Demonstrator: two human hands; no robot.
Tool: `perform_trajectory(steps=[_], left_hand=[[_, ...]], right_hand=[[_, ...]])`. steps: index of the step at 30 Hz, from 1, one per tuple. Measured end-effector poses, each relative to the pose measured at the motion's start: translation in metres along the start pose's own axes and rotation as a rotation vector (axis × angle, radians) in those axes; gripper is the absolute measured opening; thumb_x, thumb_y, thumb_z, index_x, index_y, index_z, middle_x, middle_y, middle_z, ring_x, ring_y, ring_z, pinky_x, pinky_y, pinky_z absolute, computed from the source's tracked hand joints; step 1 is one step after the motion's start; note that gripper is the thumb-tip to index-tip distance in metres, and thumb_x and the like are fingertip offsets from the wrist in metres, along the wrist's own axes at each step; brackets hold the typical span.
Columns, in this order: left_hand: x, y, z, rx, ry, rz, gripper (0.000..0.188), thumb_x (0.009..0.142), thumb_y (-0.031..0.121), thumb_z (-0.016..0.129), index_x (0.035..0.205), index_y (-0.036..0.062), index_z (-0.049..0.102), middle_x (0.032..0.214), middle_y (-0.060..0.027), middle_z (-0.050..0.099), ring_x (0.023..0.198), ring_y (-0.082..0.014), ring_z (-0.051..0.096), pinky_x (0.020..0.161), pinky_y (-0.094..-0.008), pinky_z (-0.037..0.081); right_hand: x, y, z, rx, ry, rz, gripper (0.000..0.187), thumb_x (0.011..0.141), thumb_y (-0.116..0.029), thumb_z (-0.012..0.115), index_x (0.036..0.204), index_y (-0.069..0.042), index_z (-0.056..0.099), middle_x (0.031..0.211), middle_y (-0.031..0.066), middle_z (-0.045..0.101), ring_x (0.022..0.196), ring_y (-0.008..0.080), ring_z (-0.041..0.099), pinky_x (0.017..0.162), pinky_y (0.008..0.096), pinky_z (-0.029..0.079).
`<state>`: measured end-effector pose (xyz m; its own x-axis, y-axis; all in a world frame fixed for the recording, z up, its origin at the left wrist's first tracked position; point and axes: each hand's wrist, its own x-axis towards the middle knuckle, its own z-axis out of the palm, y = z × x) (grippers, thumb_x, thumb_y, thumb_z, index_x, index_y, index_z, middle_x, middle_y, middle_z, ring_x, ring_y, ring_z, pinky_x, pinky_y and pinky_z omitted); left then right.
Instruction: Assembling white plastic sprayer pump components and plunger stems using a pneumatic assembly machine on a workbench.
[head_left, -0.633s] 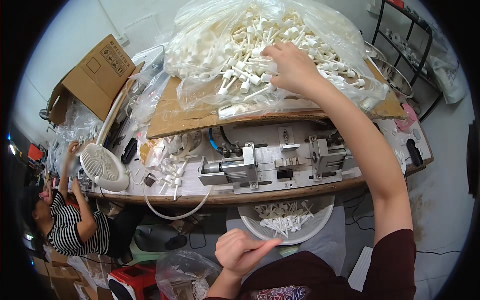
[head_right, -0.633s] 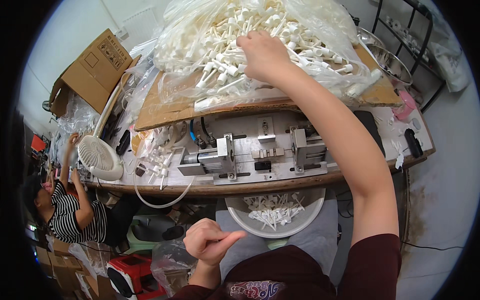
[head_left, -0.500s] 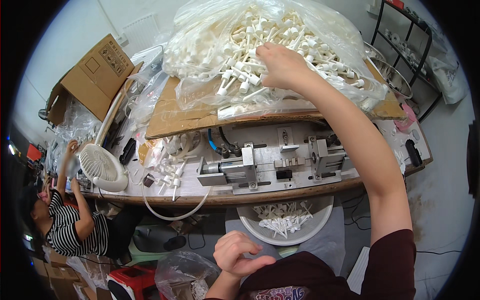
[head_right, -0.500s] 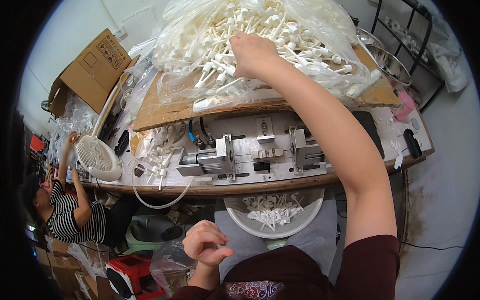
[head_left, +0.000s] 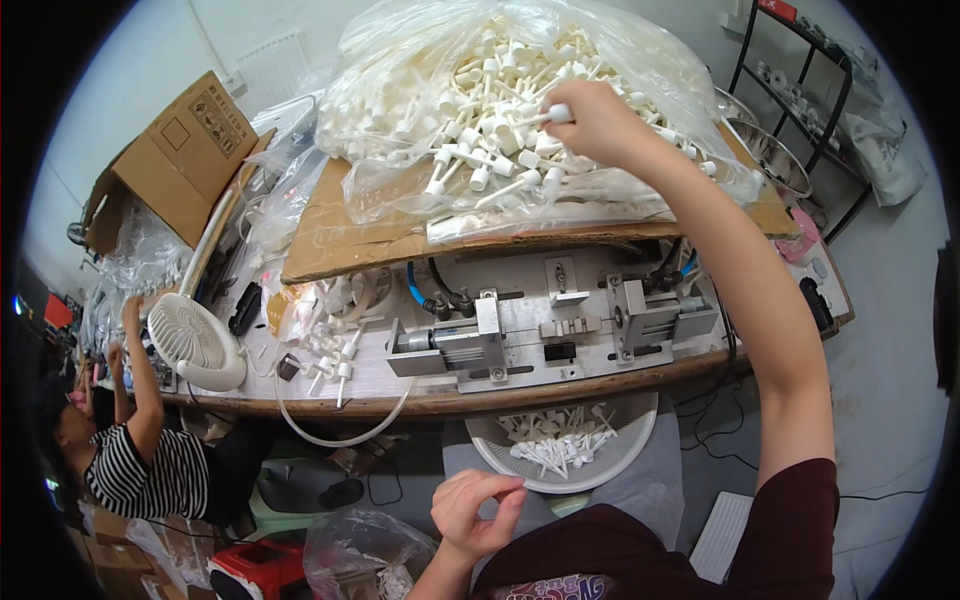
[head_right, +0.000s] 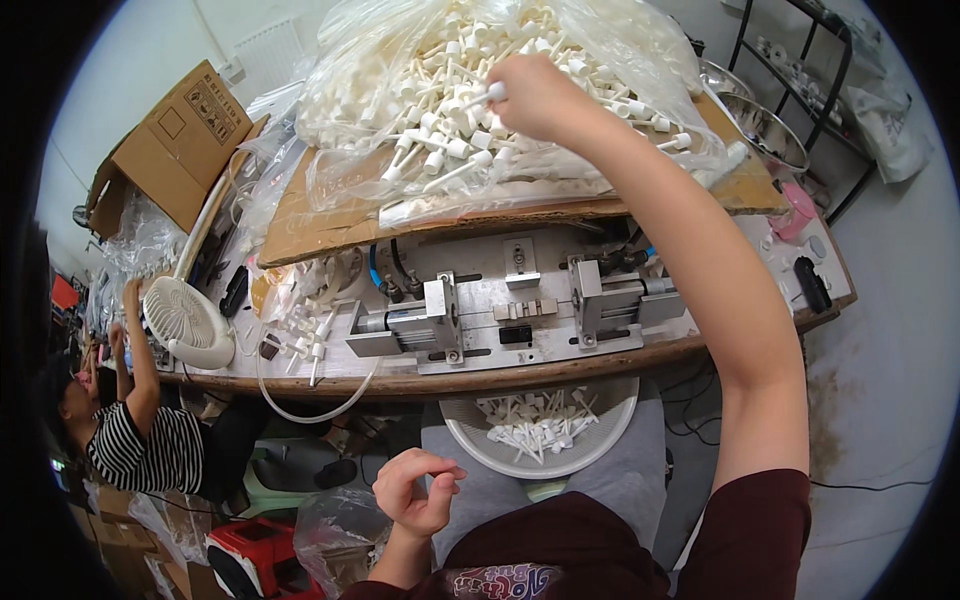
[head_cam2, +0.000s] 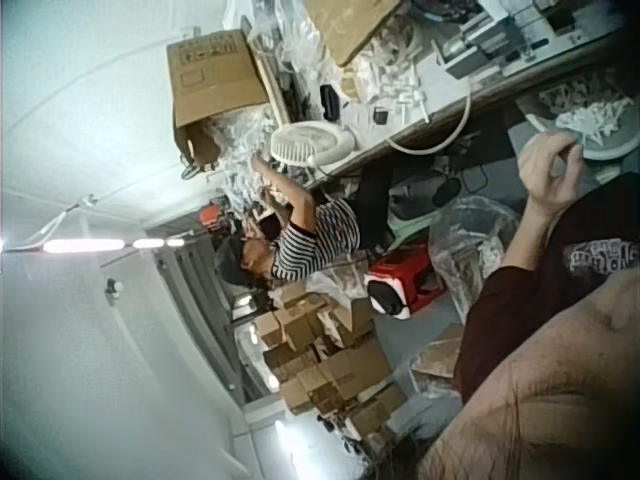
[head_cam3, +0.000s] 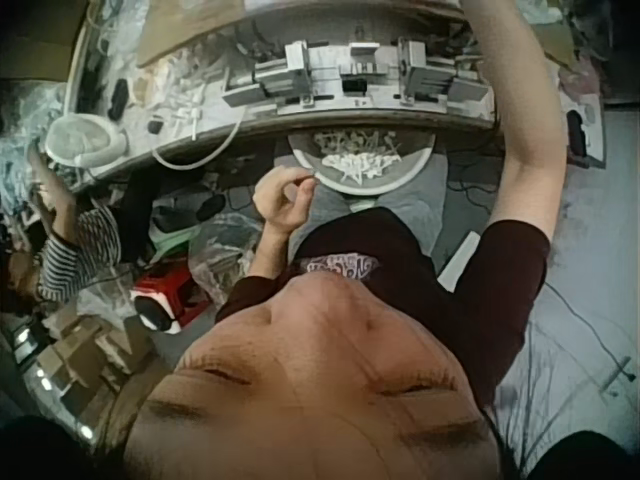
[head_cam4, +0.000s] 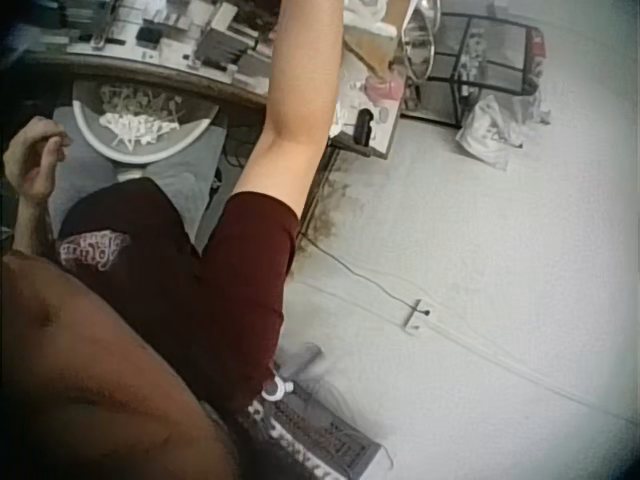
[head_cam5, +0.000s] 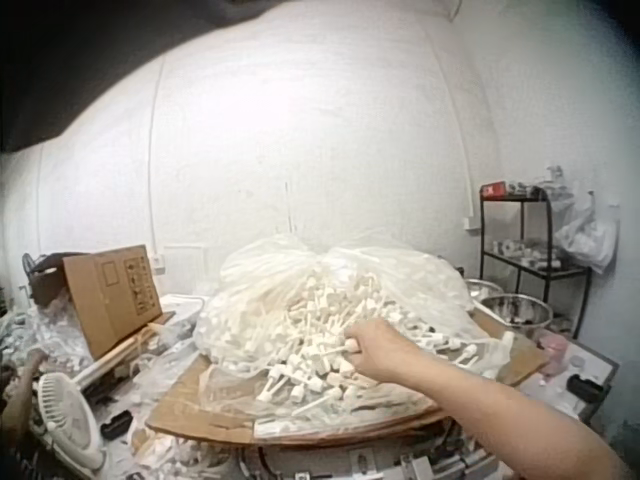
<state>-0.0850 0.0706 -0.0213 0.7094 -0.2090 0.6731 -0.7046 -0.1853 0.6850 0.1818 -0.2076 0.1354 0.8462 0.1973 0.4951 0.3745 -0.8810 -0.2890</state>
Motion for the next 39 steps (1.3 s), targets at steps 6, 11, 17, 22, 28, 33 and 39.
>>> perform_trajectory(steps=[6, 11, 17, 22, 28, 33, 39], left_hand=[[0.04, 0.01, 0.013, 0.073, -0.006, 0.035, 0.017, 0.083, -0.001, 0.07, 0.1, 0.0, 0.066, 0.079, -0.0103, 0.072, 0.074, -0.0177, 0.069, 0.063, -0.0265, 0.051], [0.097, 0.012, 0.03, 0.083, 0.129, -0.05, 0.057, 0.072, 0.0, 0.084, 0.125, -0.003, 0.064, 0.104, -0.0142, 0.07, 0.102, -0.0232, 0.066, 0.076, -0.0325, 0.056], [0.101, 0.011, 0.033, 0.12, -0.181, 0.152, 0.042, 0.07, -0.002, 0.083, 0.111, 0.0018, 0.074, 0.107, -0.0125, 0.069, 0.087, -0.0226, 0.068, 0.074, -0.0322, 0.056], [0.082, 0.008, 0.044, 0.116, -0.195, 0.009, 0.044, 0.068, -0.003, 0.084, 0.11, 0.0016, 0.074, 0.095, -0.0086, 0.065, 0.081, -0.0208, 0.066, 0.071, -0.0318, 0.055], [0.079, -0.03, 0.06, 0.477, -0.27, 0.072, 0.034, 0.073, 0.006, 0.081, 0.106, 0.0042, 0.075, 0.114, -0.0079, 0.072, 0.079, -0.0202, 0.068, 0.068, -0.0305, 0.054], [0.081, -0.033, 0.07, 0.639, -0.316, 0.064, 0.028, 0.075, 0.012, 0.08, 0.103, 0.0079, 0.076, 0.114, -0.0027, 0.074, 0.064, -0.0181, 0.063, 0.059, -0.029, 0.049], [0.087, -0.039, 0.067, 0.6, -0.363, 0.063, 0.03, 0.075, 0.008, 0.078, 0.105, 0.0028, 0.075, 0.117, -0.0074, 0.073, 0.061, -0.0143, 0.064, 0.059, -0.0278, 0.047]], right_hand=[[-0.021, 0.019, -0.044, 0.68, 0.166, 0.316, 0.025, 0.092, -0.019, 0.069, 0.106, 0.002, 0.071, 0.076, 0.006, 0.069, 0.068, 0.0094, 0.064, 0.065, 0.0234, 0.051], [-0.091, -0.037, -0.033, 1.106, 0.069, 0.33, 0.041, 0.092, -0.024, 0.073, 0.114, 0.009, 0.064, 0.071, 0.0021, 0.062, 0.066, 0.0078, 0.057, 0.064, 0.0221, 0.047], [-0.187, -0.076, -0.013, 1.502, -0.161, 0.607, 0.025, 0.096, -0.009, 0.066, 0.114, 0.008, 0.066, 0.073, 0.0048, 0.066, 0.065, 0.0098, 0.063, 0.06, 0.0229, 0.051], [-0.223, -0.07, 0.008, 1.092, 0.235, 0.54, 0.025, 0.096, -0.003, 0.062, 0.118, 0.008, 0.064, 0.083, 0.0098, 0.068, 0.066, 0.012, 0.064, 0.06, 0.0253, 0.054], [-0.251, -0.07, 0.005, 1.233, 0.216, 0.646, 0.025, 0.098, -0.007, 0.06, 0.116, 0.01, 0.064, 0.09, 0.0152, 0.07, 0.064, 0.0147, 0.066, 0.058, 0.0255, 0.054], [-0.263, -0.071, 0.001, 1.32, 0.168, 0.723, 0.027, 0.098, -0.011, 0.061, 0.115, 0.011, 0.064, 0.09, 0.0161, 0.071, 0.059, 0.0163, 0.066, 0.056, 0.0262, 0.054], [-0.268, -0.065, 0.006, 1.418, 0.087, 0.784, 0.028, 0.099, -0.013, 0.059, 0.112, 0.011, 0.064, 0.089, 0.0169, 0.072, 0.057, 0.017, 0.065, 0.052, 0.0266, 0.053]])
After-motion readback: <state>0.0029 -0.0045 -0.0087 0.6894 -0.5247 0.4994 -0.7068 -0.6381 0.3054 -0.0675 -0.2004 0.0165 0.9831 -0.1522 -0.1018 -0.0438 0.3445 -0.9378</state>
